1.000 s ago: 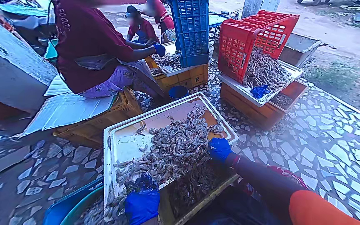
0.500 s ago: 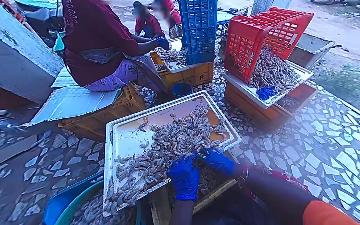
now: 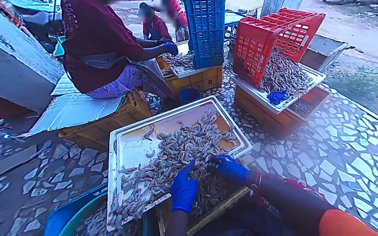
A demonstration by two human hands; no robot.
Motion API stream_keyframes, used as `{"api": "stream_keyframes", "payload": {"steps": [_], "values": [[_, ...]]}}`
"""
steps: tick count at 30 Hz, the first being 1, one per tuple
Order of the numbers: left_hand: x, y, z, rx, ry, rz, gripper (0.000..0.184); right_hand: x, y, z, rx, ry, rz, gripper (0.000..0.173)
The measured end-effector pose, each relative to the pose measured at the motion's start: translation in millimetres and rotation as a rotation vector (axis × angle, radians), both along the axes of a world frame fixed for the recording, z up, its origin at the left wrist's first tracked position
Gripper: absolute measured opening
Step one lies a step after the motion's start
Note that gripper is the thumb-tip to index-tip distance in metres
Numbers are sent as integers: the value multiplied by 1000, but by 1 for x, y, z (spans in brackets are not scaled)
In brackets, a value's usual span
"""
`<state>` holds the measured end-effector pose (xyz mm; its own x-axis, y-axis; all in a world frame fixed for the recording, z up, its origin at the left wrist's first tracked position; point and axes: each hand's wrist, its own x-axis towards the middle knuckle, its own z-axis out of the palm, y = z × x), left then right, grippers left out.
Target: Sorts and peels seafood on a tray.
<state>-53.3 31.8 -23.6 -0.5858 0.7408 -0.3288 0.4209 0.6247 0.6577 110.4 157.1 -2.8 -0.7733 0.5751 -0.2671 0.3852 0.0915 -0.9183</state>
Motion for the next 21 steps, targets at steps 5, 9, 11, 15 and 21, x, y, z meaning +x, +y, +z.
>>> {"api": "stream_keyframes", "payload": {"steps": [5,9,11,15,21], "values": [[14,-2,8,28,30,-88,46,-6,-7,-10,192,17,73,26],[9,-3,12,-92,173,-24,33,-5,-2,10,87,30,-1,24],[4,-10,6,85,-2,59,34,-1,6,14,157,-95,119,29],[20,-9,-11,615,-498,100,40,-9,-8,-3,458,-243,359,45],[31,-14,-13,774,-924,383,41,-19,-39,-24,990,-2,235,32]]}}
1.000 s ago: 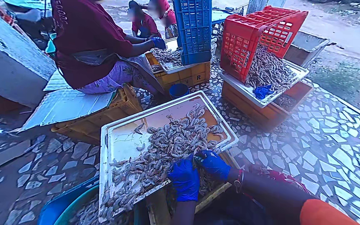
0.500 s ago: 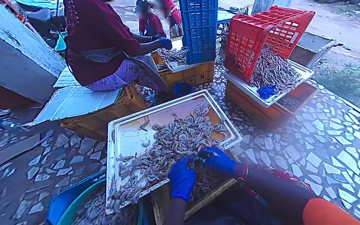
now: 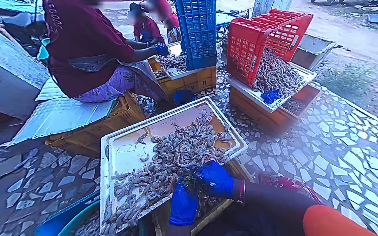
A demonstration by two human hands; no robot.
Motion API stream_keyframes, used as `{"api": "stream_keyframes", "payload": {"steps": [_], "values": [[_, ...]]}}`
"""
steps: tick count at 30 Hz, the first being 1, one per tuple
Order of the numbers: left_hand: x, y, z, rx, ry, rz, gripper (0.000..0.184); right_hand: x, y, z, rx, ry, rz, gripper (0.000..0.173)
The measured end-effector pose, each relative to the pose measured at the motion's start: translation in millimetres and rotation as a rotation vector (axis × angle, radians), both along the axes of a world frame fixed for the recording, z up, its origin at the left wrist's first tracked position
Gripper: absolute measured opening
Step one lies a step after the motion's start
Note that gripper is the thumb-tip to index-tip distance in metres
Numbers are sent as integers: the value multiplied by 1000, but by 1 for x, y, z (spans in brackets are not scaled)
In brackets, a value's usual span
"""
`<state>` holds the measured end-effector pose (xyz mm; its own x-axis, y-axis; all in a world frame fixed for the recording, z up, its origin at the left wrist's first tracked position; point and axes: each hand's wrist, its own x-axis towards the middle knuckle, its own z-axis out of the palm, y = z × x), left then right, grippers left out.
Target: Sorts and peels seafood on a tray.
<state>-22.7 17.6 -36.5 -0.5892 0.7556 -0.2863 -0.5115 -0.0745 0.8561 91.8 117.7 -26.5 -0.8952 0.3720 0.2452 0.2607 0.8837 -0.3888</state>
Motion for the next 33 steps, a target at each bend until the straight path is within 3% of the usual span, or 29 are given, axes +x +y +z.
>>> {"api": "stream_keyframes", "payload": {"steps": [2,4,6,9,15,17,20,25,28,33], "values": [[-7,0,19,7,-119,113,39,1,2,-1,-19,-17,103,34],[-35,-10,17,85,-205,314,41,-1,13,6,-112,-297,116,40],[-73,-31,-4,235,-209,470,50,-4,41,4,-234,-487,-17,44],[-88,-43,-7,214,-285,617,59,-14,77,0,-279,-351,-304,33],[-56,-16,7,-90,-237,334,43,-61,84,-8,-151,-576,-331,34],[-49,-10,11,-163,-82,210,42,-59,82,-2,-154,-525,-331,35],[-43,-5,6,-229,341,20,39,-43,80,10,-280,-275,-295,34],[-23,15,19,-498,685,27,33,-26,49,20,-820,140,-33,27],[-19,17,17,-679,939,32,36,-22,34,12,-904,183,-128,31],[-13,16,15,-691,1450,2,40,-21,25,24,-1287,113,-297,32]]}}
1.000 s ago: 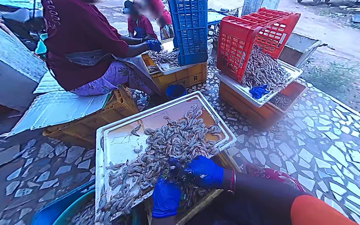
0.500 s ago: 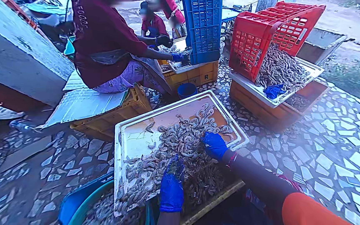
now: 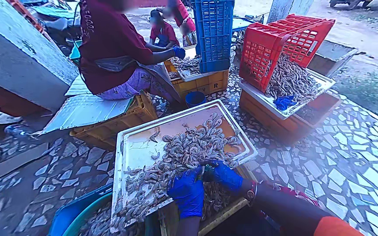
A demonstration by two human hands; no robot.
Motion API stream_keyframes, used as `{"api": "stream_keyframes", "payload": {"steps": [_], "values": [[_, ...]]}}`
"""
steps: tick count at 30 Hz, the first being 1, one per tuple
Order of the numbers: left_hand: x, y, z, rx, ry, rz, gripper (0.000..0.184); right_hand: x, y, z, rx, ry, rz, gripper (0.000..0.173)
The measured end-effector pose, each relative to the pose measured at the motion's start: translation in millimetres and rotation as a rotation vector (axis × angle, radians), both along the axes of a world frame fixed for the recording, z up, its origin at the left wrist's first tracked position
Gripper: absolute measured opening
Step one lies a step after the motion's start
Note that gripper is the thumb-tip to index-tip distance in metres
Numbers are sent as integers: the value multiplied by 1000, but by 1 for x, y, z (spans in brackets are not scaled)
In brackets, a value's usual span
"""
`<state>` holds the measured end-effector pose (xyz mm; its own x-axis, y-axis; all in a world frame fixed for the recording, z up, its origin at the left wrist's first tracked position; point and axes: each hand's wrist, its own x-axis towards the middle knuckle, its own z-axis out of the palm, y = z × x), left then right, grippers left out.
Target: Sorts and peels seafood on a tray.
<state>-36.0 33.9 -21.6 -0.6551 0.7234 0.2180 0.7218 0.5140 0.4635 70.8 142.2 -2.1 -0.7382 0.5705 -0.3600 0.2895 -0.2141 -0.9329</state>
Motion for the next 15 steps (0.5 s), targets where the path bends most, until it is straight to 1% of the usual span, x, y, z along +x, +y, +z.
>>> {"api": "stream_keyframes", "payload": {"steps": [2,3,5,8,10,13,15], "values": [[0,1,0,-88,57,-50,38,5,4,4,7,-41,57,36],[1,1,-2,-112,105,-73,33,5,5,-2,37,-56,77,38],[3,2,-7,-129,195,-107,24,2,5,-16,144,-128,110,35],[4,-1,-5,-173,202,-146,25,2,0,-6,302,-243,190,35],[3,-3,-1,-166,161,-138,21,2,-2,-1,378,-234,222,32],[-2,-6,1,-136,15,-84,20,5,-1,0,487,-177,311,33],[-8,-7,9,-249,-181,-7,23,9,4,-1,516,-135,369,37]]}}
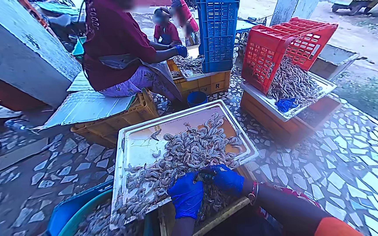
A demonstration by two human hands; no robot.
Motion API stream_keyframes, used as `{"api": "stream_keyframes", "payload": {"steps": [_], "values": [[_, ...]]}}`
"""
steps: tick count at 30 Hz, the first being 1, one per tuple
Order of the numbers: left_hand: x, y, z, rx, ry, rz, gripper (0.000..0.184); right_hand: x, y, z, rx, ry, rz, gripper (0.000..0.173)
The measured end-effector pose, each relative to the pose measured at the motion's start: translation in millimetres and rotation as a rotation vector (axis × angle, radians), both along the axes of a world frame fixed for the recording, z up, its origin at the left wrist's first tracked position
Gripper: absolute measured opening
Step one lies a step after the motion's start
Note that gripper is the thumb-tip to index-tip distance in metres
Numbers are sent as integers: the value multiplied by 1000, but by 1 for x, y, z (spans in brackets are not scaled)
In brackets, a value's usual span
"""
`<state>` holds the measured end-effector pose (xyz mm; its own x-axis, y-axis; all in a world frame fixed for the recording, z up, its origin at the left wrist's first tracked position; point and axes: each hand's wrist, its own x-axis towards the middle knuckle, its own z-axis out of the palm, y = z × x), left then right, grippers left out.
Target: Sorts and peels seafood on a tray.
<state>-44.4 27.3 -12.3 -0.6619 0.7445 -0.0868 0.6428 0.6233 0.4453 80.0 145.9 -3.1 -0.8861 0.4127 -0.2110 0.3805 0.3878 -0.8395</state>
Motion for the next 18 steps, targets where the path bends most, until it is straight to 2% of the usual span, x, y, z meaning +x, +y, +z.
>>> {"api": "stream_keyframes", "payload": {"steps": [2,6,10,12,15,18], "values": [[-12,0,5,-121,-136,106,25,1,4,3,-17,32,16,38],[-32,-8,1,-159,-154,175,29,1,13,5,-227,69,-75,52],[-28,-10,-7,158,-473,-36,75,0,18,2,-332,127,-53,60],[-15,-6,-9,260,-449,-88,71,-2,15,-1,-392,157,-58,59],[0,-2,-13,391,-224,-125,56,-3,13,3,-435,222,-77,58],[2,-2,-9,414,-409,-11,44,3,19,9,-220,126,6,61]]}}
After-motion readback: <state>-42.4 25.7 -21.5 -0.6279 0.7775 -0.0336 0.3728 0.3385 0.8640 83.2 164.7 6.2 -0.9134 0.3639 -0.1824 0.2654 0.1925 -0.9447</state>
